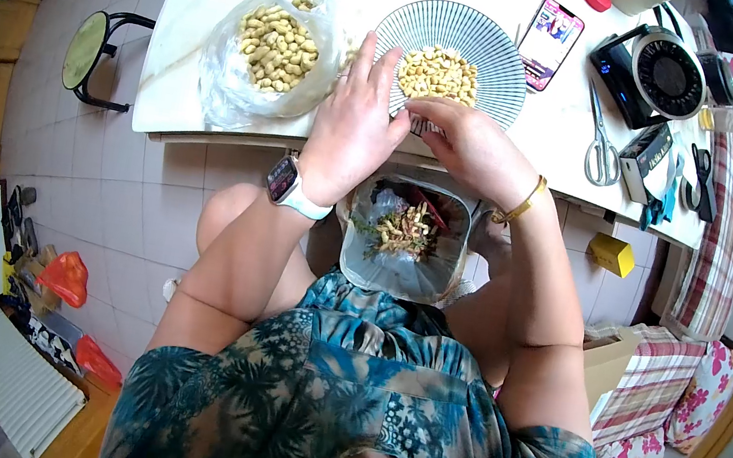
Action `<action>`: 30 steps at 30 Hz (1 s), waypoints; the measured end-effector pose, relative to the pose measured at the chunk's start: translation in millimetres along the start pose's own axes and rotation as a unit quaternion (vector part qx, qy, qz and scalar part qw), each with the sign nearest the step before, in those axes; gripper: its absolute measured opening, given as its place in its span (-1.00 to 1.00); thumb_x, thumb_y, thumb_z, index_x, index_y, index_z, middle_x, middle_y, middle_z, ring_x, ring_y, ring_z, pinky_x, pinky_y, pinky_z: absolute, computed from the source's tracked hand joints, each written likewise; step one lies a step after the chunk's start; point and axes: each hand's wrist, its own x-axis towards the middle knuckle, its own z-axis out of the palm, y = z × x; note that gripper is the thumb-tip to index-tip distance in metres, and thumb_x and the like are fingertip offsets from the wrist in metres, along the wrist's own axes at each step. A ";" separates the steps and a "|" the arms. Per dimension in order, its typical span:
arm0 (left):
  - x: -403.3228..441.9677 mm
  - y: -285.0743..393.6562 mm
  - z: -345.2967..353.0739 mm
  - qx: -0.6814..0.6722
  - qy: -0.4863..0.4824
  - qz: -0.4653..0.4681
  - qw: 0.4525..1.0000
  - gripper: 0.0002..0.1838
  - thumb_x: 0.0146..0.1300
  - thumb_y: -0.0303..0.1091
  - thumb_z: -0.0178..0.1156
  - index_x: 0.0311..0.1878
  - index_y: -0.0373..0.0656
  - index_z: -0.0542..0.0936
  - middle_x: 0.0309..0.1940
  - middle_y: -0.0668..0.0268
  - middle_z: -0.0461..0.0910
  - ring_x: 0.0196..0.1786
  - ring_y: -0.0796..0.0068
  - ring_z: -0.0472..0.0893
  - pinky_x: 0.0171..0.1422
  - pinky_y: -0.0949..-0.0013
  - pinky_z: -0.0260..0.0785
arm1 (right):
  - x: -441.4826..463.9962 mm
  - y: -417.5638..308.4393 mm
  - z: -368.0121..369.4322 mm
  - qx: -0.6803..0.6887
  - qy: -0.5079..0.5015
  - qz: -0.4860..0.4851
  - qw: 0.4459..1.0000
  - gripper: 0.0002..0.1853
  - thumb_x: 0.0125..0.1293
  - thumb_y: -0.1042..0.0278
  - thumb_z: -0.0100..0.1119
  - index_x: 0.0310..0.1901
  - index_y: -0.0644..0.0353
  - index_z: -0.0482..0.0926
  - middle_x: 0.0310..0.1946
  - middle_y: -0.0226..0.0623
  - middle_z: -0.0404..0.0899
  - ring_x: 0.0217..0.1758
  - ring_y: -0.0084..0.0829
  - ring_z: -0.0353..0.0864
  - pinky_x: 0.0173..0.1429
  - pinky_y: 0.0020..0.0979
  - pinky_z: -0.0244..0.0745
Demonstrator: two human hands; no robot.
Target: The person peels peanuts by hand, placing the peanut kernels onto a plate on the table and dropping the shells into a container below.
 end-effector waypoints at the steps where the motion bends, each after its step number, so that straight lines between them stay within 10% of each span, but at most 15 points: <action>1: -0.2 1.0 -0.4 0.003 -0.008 -0.003 1.000 -0.21 0.22 -0.32 0.34 0.48 -0.29 0.26 0.53 -0.23 0.14 0.41 -0.22 0.44 0.42 0.04 0.42 | -3.0 2.6 1.5 -0.004 0.018 0.003 1.000 -0.69 0.29 0.46 0.20 0.06 0.26 0.65 -0.11 0.02 0.71 -0.05 0.05 0.70 0.10 -0.11 0.60; 9: -1.4 4.1 -0.4 -0.017 -0.011 -0.017 1.000 -0.24 0.29 -0.31 0.31 0.51 -0.19 0.25 0.55 -0.23 0.13 0.44 -0.24 0.41 0.44 0.02 0.41 | -6.7 10.6 -19.5 -0.032 -0.049 0.135 0.989 -0.69 0.42 0.43 0.20 0.15 0.31 0.61 0.00 0.02 0.70 0.00 -0.04 0.71 0.13 -0.19 0.59; 11: -2.6 5.0 -0.5 -0.020 -0.016 -0.020 0.999 -0.24 0.29 -0.31 0.31 0.51 -0.19 0.25 0.55 -0.23 0.13 0.44 -0.24 0.41 0.44 0.02 0.41 | -3.3 24.3 -19.5 -0.020 0.084 0.168 0.982 -0.73 0.47 0.44 0.17 0.12 0.33 0.63 -0.06 0.04 0.71 -0.06 -0.08 0.73 0.07 -0.22 0.61; 30: -12.9 4.6 -1.0 -0.015 -0.010 -0.001 1.000 -0.21 0.24 -0.32 0.34 0.50 -0.25 0.25 0.54 -0.24 0.15 0.42 -0.20 0.43 0.43 0.04 0.40 | 48.6 49.0 0.1 -0.302 0.161 0.134 0.930 -0.87 0.23 0.45 0.25 -0.25 0.12 0.78 -0.30 -0.22 0.69 -0.18 -0.19 0.75 -0.07 -0.19 0.66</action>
